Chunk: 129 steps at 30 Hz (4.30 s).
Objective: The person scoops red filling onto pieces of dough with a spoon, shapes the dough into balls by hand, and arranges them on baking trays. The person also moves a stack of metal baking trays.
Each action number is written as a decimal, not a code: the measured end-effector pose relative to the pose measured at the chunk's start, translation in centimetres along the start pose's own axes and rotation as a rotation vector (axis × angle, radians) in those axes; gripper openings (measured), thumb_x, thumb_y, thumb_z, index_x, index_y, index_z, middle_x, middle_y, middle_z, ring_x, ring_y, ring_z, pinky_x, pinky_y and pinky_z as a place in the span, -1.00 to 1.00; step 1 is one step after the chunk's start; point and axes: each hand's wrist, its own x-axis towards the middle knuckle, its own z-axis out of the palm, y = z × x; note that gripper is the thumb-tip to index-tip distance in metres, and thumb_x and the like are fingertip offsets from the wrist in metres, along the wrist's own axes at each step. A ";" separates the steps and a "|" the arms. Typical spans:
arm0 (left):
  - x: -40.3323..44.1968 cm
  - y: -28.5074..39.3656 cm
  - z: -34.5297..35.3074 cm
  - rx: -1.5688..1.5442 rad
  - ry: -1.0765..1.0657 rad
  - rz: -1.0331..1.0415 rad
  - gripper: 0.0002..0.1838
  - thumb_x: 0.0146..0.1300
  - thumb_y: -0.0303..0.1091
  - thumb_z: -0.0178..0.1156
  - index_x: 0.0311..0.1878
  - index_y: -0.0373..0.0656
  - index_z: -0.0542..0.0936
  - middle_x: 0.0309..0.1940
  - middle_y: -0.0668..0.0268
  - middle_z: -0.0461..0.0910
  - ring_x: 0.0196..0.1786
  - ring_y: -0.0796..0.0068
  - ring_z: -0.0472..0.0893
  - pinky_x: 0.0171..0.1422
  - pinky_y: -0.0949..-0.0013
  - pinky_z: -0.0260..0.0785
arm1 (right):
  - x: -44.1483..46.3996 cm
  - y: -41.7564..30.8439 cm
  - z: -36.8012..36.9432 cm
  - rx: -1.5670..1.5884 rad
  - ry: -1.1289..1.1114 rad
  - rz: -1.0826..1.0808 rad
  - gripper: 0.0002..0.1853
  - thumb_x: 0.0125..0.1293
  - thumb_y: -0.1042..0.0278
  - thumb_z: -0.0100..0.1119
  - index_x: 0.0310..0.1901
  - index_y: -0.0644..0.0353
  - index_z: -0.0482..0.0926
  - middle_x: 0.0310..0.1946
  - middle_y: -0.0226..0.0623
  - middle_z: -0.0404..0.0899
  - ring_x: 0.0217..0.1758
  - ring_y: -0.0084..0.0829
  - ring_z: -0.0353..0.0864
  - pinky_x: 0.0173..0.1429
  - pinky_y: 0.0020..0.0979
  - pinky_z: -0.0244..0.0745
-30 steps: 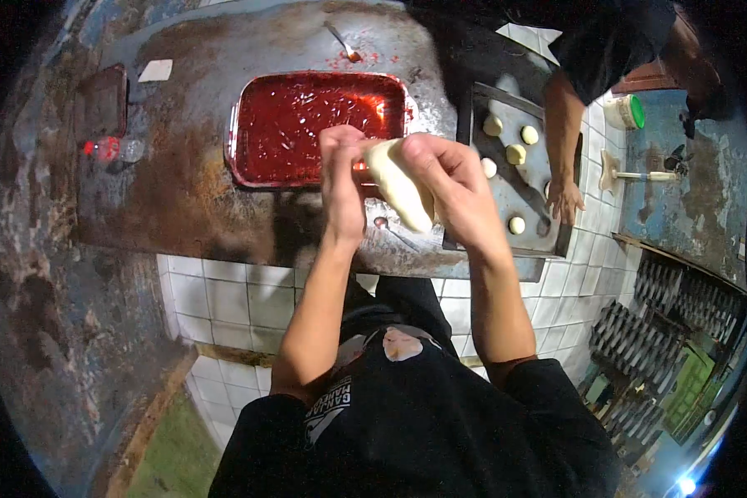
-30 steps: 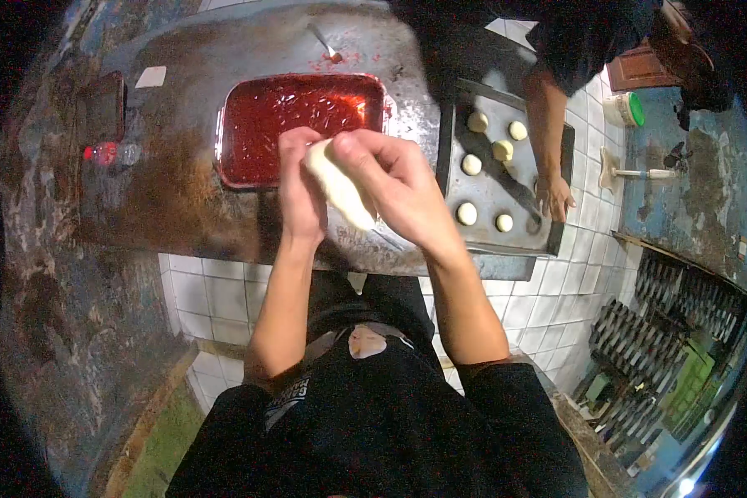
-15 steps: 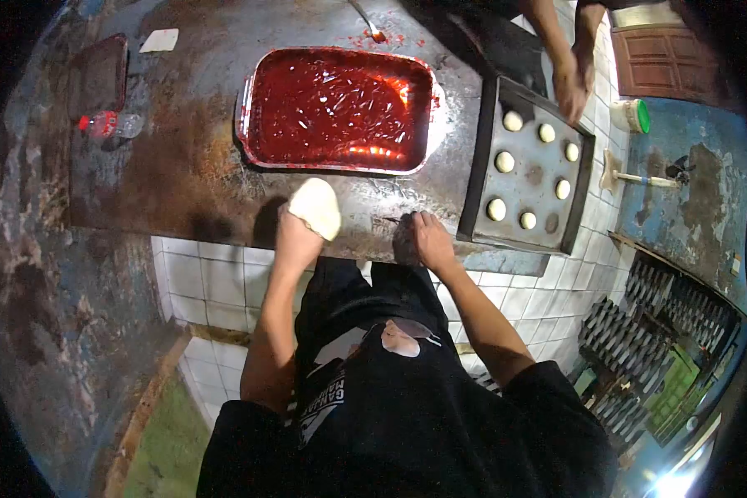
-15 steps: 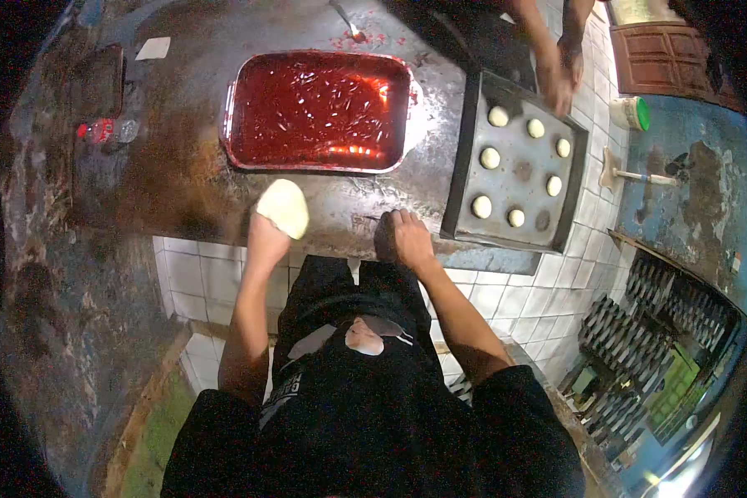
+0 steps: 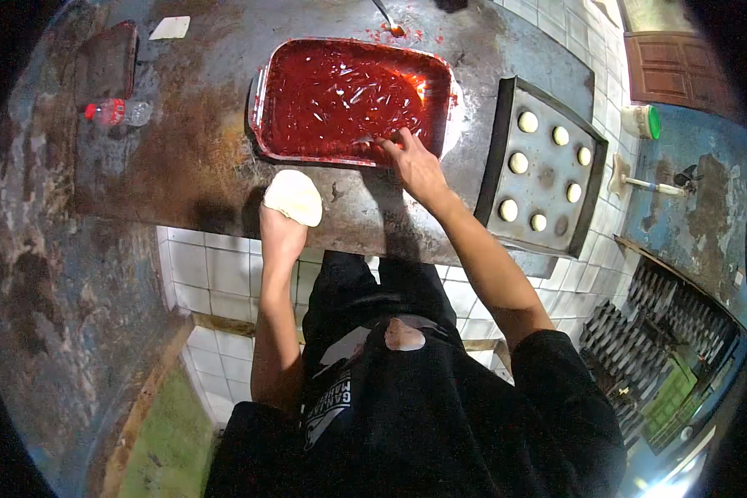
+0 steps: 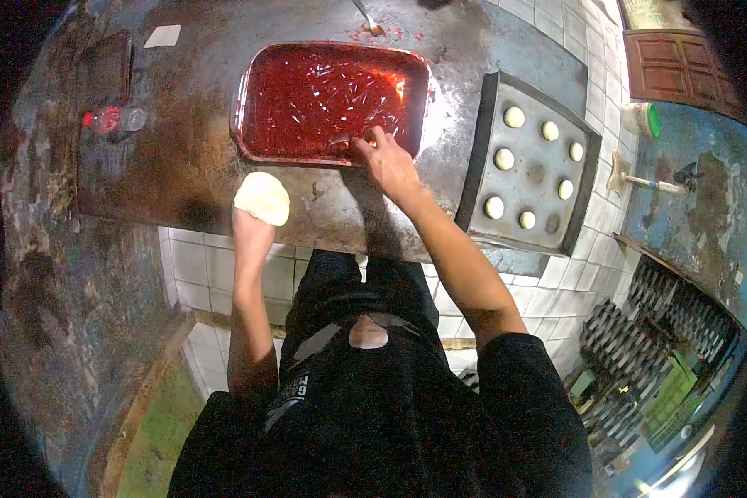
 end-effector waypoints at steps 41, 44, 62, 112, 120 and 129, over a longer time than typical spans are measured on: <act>1.7 6.2 2.9 -0.157 -0.958 0.115 -0.55 0.16 -0.35 0.55 0.09 -0.20 0.63 -0.05 0.34 0.72 -0.01 0.54 0.66 0.15 0.33 0.53 | -9.0 -8.0 -12.5 0.746 0.252 -0.051 -0.18 0.05 0.00 0.65 0.30 0.20 0.54 0.12 -0.07 0.53 0.21 -0.05 0.60 0.32 -0.13 0.49; 2.4 7.2 2.7 -0.111 -1.110 0.208 -0.48 0.14 -0.32 0.58 0.13 -0.20 0.59 -0.04 0.35 0.69 0.01 0.54 0.63 0.19 0.33 0.51 | -7.8 -8.5 -14.9 0.742 0.209 -0.224 -0.23 0.02 0.03 0.66 0.24 0.20 0.59 0.10 -0.13 0.55 0.20 -0.13 0.60 0.33 -0.14 0.48; -2.2 10.3 1.8 -0.600 -0.677 -0.132 -0.78 0.40 -0.29 0.14 -0.02 -0.18 0.62 -0.23 0.45 0.63 -0.31 0.77 0.47 -0.30 0.57 0.23 | -8.0 -11.5 -20.4 0.364 0.287 -0.310 -0.21 0.12 0.00 0.57 0.35 0.10 0.49 0.18 -0.13 0.50 0.04 0.12 0.65 0.14 -0.02 0.62; -16.0 37.5 35.7 -0.831 -0.670 0.786 -0.47 0.16 -0.52 0.37 0.11 -0.17 0.29 -0.26 0.27 0.63 -0.06 0.31 0.77 0.52 -0.07 0.29 | -28.5 13.4 -27.3 1.637 1.070 -0.069 -0.71 0.32 0.44 0.42 -0.02 0.47 0.67 -0.08 -0.16 0.74 -0.10 -0.49 0.77 -0.04 -0.43 0.66; -12.4 32.5 42.9 -0.047 -0.437 0.959 -0.49 0.24 -0.54 0.44 0.15 -0.27 0.37 -0.32 0.26 0.52 -0.46 0.49 0.57 -0.25 0.40 0.54 | -36.8 24.7 -28.4 1.169 0.387 0.364 -0.67 0.22 0.62 0.41 0.04 0.27 0.72 0.04 -0.23 0.72 0.04 -0.42 0.72 0.08 -0.39 0.65; -15.8 24.3 56.6 -0.084 -1.126 0.497 -0.37 0.23 -0.23 0.47 0.24 -0.12 0.32 -0.23 -0.05 0.71 -0.07 -0.13 0.75 -0.04 0.02 0.55 | -41.8 30.7 -22.3 1.024 0.467 0.634 -0.57 0.12 0.42 0.60 0.05 0.22 0.75 0.01 -0.30 0.68 0.05 -0.47 0.66 0.00 -0.45 0.62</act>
